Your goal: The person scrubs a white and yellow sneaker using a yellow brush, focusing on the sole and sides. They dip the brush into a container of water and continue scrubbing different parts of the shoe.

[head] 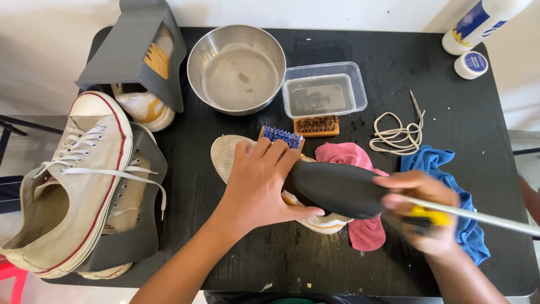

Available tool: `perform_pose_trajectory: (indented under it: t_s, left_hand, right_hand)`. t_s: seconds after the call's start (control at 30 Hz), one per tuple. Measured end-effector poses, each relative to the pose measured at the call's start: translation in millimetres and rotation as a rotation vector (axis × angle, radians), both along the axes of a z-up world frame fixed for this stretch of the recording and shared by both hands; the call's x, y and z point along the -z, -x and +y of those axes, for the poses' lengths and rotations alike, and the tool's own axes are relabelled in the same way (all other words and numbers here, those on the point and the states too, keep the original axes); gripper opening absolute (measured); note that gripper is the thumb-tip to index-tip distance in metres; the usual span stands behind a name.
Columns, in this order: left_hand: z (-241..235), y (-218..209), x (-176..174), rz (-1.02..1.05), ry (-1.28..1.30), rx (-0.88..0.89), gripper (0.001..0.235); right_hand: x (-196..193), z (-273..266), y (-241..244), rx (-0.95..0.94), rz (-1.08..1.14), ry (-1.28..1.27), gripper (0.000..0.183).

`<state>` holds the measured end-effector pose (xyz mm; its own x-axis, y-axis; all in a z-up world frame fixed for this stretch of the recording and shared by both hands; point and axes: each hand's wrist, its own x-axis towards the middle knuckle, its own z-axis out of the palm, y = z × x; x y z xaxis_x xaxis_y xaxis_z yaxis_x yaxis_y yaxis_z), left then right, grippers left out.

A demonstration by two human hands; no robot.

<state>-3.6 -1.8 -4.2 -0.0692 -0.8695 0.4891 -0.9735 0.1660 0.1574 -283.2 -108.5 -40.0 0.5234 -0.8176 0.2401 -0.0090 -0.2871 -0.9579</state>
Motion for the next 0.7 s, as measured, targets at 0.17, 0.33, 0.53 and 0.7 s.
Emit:
perform_pose_trajectory:
  t_s: [0.17,0.33,0.53,0.7]
  left_hand:
    - [2.2,1.4,-4.9,0.032,0.187,0.116,0.088]
    - [1.6,4.7,-15.5,-0.026,0.431,0.271,0.03]
    - [4.6,-31.4,-24.9,-0.198,0.611,0.171,0.004]
    - [5.0,-56.4,-32.0,-0.228,0.634,0.158,0.019]
  right_hand:
    - [16.9,-11.1,15.4,0.044,-0.011,0.053,0.035]
    - [-5.4,-7.8,-5.1,-0.294,0.137,-0.184,0.054]
    - [-11.5,-36.2,9.1,-0.321,-0.577,-0.33,0.08]
    - [-21.8,-49.5,16.9,0.154,-0.461,0.008,0.051]
